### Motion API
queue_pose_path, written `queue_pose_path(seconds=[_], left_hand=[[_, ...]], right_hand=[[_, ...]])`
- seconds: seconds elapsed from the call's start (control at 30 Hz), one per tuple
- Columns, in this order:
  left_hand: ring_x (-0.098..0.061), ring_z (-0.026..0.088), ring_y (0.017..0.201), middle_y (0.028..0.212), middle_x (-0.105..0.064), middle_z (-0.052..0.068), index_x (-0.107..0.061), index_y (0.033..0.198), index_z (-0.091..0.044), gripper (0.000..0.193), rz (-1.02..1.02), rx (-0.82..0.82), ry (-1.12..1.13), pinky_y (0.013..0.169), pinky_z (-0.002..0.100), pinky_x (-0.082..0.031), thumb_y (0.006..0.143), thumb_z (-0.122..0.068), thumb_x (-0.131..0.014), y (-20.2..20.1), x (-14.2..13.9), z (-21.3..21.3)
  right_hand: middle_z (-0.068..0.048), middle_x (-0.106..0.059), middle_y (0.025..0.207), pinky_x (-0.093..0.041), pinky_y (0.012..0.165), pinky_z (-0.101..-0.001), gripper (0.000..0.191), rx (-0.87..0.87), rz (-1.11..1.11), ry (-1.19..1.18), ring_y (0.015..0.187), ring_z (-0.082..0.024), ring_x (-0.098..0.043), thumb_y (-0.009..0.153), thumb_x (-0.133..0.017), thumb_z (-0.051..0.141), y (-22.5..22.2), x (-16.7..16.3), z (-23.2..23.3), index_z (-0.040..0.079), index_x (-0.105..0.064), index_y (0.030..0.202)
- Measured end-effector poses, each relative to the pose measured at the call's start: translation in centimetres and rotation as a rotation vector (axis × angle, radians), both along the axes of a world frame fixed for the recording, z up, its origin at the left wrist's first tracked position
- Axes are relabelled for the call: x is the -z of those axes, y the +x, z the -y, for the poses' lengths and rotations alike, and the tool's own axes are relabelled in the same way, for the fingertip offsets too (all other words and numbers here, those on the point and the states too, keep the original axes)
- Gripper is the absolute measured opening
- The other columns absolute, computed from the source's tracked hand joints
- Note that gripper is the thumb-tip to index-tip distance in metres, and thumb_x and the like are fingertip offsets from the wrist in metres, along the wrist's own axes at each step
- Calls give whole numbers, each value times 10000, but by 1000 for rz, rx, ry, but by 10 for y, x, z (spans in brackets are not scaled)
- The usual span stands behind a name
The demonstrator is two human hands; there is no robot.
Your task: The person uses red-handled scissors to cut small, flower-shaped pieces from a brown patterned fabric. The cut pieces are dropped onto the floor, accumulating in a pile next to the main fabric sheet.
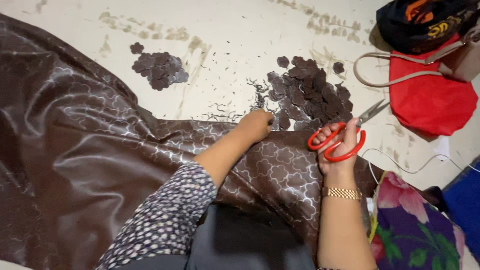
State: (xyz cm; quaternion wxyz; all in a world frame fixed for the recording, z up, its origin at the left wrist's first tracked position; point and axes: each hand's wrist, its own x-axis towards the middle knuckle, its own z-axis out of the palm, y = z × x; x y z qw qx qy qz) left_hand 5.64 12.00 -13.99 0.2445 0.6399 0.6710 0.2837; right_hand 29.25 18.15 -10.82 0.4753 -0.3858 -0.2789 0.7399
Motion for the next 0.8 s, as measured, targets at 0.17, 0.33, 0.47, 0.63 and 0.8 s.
queue_pose_path(seconds=[0.17, 0.33, 0.47, 0.63, 0.8], left_hand=[[-633, 407, 1042, 1128, -637, 211, -657, 1067, -38, 405, -134, -192, -44, 853, 482, -544, 727, -188, -819, 24, 3, -20], [-634, 392, 1028, 1082, -654, 180, -657, 1065, -46, 382, -73, -243, -24, 837, 488, -536, 728, -124, -820, 24, 6, -13], [-674, 324, 914, 971, -696, 136, -729, 1093, -95, 281, 174, -330, 79, 803, 446, -550, 818, -86, -785, 21, 4, -1], [-666, 132, 803, 915, -722, 24, -724, 1131, -68, 277, 671, -283, -8, 725, 286, -555, 866, -128, -781, 8, -19, 7], [-655, 60, 804, 913, -701, 30, -706, 1194, -29, 339, 815, -199, 65, 734, 212, -550, 862, -85, -750, -20, -52, 22]], right_hand=[[-27, -491, 706, -427, 599, -315, 487, -16, 159, 105, 624, -156, -477, 1001, -555, 578, -17, 10, 0, 122, -486, 842], [-12, -491, 705, -410, 551, -293, 447, -88, 291, 165, 611, -131, -475, 1020, -569, 515, -29, 10, 8, 117, -490, 832], [-29, -498, 668, -417, 507, -300, 445, -110, 355, 174, 569, -139, -495, 1022, -591, 478, -32, 7, 11, 97, -496, 813], [-27, -572, 738, -500, 550, -311, 261, -120, 440, 251, 614, -139, -576, 961, -708, 289, -36, -5, 20, 97, -551, 879], [-57, -703, 892, -523, 588, -294, 199, -230, 337, 321, 711, -150, -654, 961, -696, 209, -54, -29, 34, 89, -549, 900]])
